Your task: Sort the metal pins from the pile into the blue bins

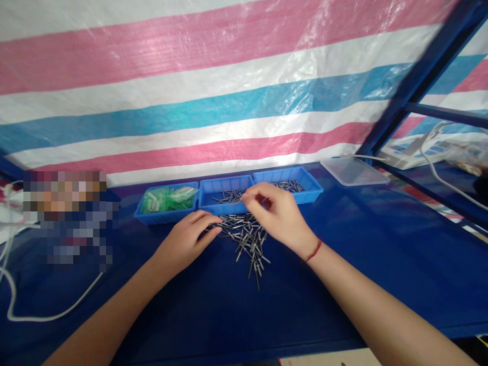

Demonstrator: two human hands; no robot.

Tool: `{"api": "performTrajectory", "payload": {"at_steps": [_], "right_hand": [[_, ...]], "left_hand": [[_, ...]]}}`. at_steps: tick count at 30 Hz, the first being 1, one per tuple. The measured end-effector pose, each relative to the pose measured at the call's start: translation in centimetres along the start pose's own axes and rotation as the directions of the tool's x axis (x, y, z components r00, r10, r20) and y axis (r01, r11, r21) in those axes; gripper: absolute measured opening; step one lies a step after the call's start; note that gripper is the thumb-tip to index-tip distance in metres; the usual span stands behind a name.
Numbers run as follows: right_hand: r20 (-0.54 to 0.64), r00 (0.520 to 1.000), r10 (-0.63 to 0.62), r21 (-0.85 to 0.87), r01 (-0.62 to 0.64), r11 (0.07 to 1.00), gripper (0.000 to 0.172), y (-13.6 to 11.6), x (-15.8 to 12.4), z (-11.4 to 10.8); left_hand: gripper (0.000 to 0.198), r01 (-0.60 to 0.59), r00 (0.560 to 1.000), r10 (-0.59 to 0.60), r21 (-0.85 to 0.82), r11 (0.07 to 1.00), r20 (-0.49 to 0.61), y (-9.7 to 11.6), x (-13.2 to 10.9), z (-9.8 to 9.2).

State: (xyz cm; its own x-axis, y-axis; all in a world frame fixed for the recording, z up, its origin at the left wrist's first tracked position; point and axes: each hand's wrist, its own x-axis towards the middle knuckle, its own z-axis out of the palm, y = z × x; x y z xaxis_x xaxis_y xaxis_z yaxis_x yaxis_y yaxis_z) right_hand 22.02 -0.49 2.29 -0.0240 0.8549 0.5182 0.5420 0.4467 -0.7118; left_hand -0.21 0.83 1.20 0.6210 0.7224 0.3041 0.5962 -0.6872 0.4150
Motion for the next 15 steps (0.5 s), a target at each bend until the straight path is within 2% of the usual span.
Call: {"api": "performTrajectory", "payload": {"at_steps": [3, 5, 7, 10, 15], "right_hand": [[-0.273, 0.961, 0.043, -0.188, -0.097, 0.977, 0.021, 1.8, 1.1, -1.9], [-0.348, 0.936, 0.049, -0.333, -0.173, 0.927, 0.023, 2.9, 1.7, -3.0], [-0.354, 0.934, 0.045, -0.433, -0.206, 0.878, 0.025, 3.6, 2.1, -3.8], [-0.34, 0.94, 0.021, -0.462, -0.187, 0.867, 0.027, 3.5, 2.1, -3.7], [-0.215, 0.975, -0.058, -0.406, -0.036, 0.913, 0.019, 1.6, 1.1, -1.9]], "left_hand": [[0.023, -0.023, 0.997, 0.014, 0.128, 0.991, 0.075, -0.9, 0.1, -0.8], [0.023, -0.026, 0.993, 0.006, 0.178, 0.984, 0.115, -1.4, 0.0, -1.1], [0.021, -0.019, 0.988, -0.015, 0.219, 0.976, 0.152, -1.6, 0.0, -1.2], [0.017, -0.004, 0.982, -0.045, 0.255, 0.967, 0.184, -1.7, -0.1, -1.1], [0.013, 0.024, 0.97, -0.08, 0.236, 0.972, 0.229, -1.4, 0.0, -1.3]]}}
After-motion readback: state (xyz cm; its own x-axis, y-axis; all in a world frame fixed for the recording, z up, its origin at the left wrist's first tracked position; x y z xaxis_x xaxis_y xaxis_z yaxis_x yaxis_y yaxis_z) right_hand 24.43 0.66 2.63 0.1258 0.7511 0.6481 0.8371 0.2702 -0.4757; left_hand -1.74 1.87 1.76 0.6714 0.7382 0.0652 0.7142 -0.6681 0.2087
